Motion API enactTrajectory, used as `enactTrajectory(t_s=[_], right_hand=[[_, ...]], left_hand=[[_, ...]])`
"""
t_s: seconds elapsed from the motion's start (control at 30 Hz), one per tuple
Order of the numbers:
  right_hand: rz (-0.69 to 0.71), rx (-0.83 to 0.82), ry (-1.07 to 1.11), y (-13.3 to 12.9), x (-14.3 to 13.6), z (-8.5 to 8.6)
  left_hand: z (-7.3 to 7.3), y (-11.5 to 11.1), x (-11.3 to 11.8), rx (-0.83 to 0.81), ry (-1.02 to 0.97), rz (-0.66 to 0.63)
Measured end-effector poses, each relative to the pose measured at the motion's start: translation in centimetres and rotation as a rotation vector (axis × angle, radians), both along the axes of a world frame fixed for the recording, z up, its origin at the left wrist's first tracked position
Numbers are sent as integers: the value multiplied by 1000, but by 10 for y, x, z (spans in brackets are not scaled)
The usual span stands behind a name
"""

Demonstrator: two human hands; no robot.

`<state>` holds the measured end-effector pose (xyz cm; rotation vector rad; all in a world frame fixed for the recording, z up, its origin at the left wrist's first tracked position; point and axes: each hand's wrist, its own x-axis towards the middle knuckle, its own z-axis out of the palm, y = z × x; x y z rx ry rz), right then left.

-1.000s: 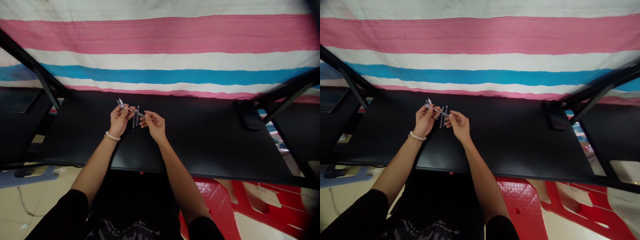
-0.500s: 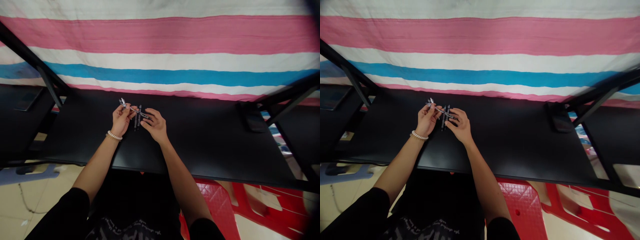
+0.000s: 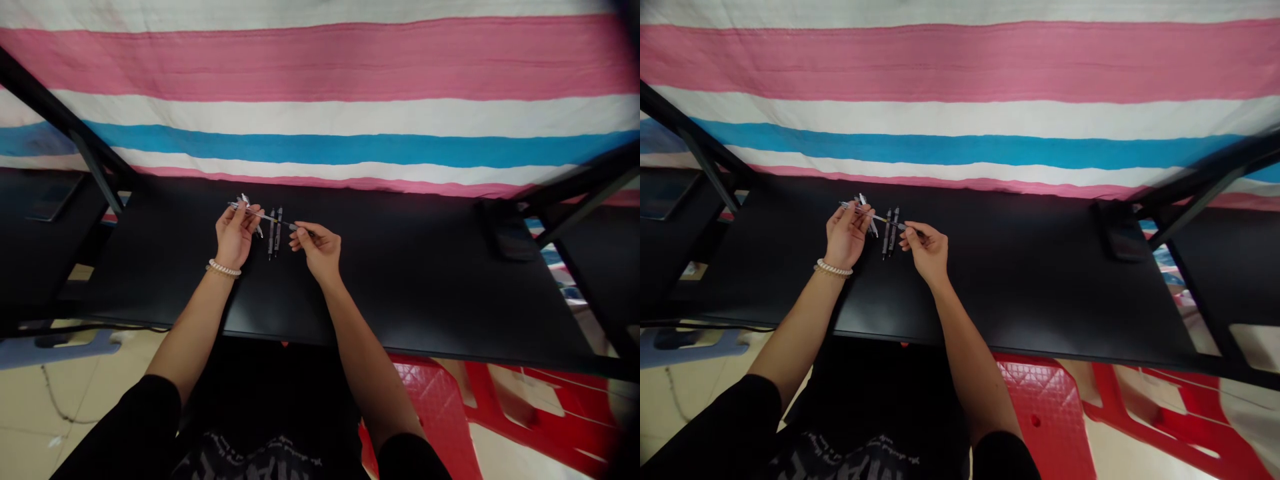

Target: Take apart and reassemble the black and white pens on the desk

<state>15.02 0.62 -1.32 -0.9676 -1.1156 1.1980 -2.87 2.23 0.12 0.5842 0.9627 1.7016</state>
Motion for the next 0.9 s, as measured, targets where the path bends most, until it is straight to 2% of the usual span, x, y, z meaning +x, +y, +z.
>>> enactTrajectory(t_s=[0.2, 0.37, 0.47, 0.63, 0.77, 0.9], right_hand=[[57, 1, 7, -4, -8, -2], [2, 38, -124, -8, -10, -5], [63, -5, -164, -11, -10, -3], [62, 12, -188, -11, -8, -1], [95, -61, -226, -10, -6, -1], [120, -36, -238, -10, -4, -2]], left_hand=[[0, -6, 13, 10, 35, -131], [1, -9, 16, -15, 53, -176], [2, -9, 15, -5, 38, -204], [2, -8, 14, 18, 13, -168], [1, -7, 12, 6, 26, -151], [1, -7, 11, -11, 42, -129]])
